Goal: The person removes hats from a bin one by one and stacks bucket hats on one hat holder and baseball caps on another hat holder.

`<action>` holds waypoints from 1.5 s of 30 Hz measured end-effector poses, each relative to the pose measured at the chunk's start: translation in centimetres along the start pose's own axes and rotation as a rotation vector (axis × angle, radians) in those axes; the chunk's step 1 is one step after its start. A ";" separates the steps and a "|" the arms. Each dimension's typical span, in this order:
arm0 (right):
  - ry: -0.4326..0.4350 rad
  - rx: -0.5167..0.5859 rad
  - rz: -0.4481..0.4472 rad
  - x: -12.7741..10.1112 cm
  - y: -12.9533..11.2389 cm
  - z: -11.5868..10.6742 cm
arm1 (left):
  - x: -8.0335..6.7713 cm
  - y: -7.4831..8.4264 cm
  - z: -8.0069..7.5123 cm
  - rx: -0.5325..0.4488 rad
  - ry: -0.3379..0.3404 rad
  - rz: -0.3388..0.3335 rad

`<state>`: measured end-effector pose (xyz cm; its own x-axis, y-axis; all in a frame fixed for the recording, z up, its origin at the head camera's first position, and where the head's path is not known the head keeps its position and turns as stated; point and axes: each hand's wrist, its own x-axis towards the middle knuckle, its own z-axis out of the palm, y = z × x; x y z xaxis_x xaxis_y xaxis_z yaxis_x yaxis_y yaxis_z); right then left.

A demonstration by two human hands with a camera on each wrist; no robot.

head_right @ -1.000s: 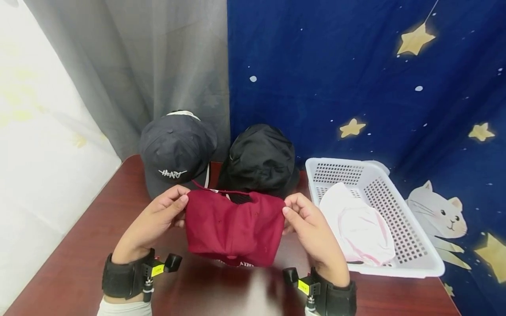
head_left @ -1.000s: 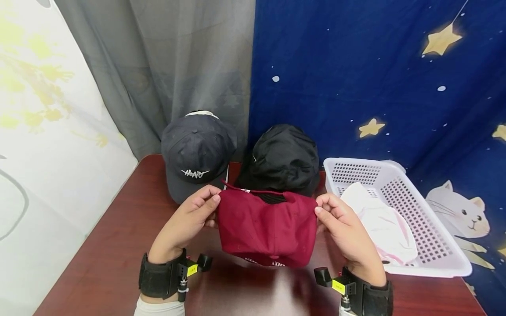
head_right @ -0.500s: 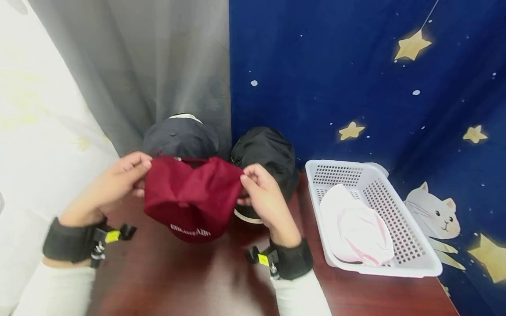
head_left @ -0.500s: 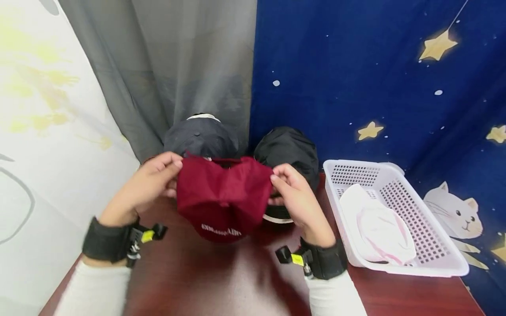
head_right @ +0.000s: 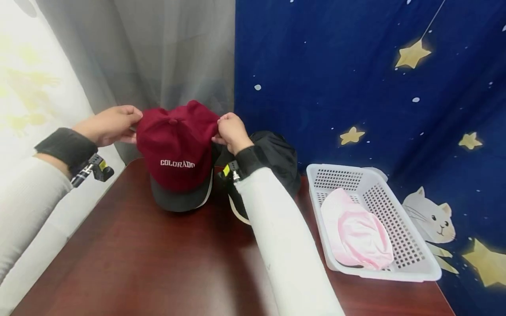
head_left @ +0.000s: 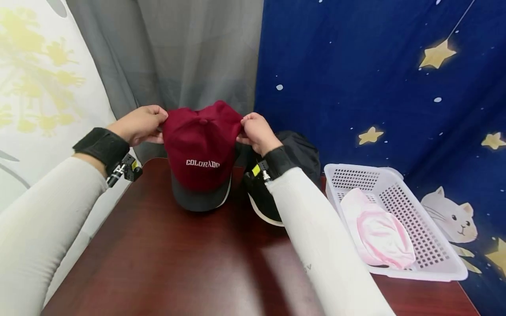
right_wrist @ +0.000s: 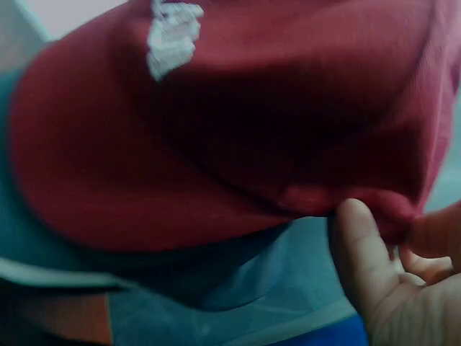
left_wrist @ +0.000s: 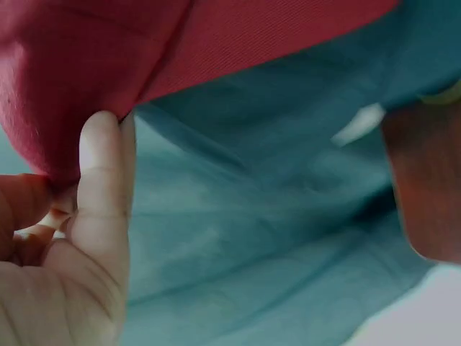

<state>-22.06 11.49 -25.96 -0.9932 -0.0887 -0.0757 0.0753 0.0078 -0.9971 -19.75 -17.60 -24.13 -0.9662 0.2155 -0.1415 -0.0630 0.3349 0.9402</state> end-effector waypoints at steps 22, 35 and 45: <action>0.029 -0.170 0.249 2.3 3.1 2.1 | 5.0 -5.3 1.1 0.038 -0.014 -0.231; 0.038 -0.175 0.022 2.9 1.0 2.2 | 4.3 -4.7 0.1 -0.107 0.090 -0.021; 0.040 -0.352 0.110 3.8 2.9 2.3 | 5.4 -6.0 0.9 -0.152 0.154 -0.122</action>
<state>-25.45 8.90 -29.15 -0.9840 -0.0294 -0.1757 0.1537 0.3579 -0.9210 -24.42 -17.64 -30.81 -0.9750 0.0360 -0.2193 -0.2076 0.2053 0.9564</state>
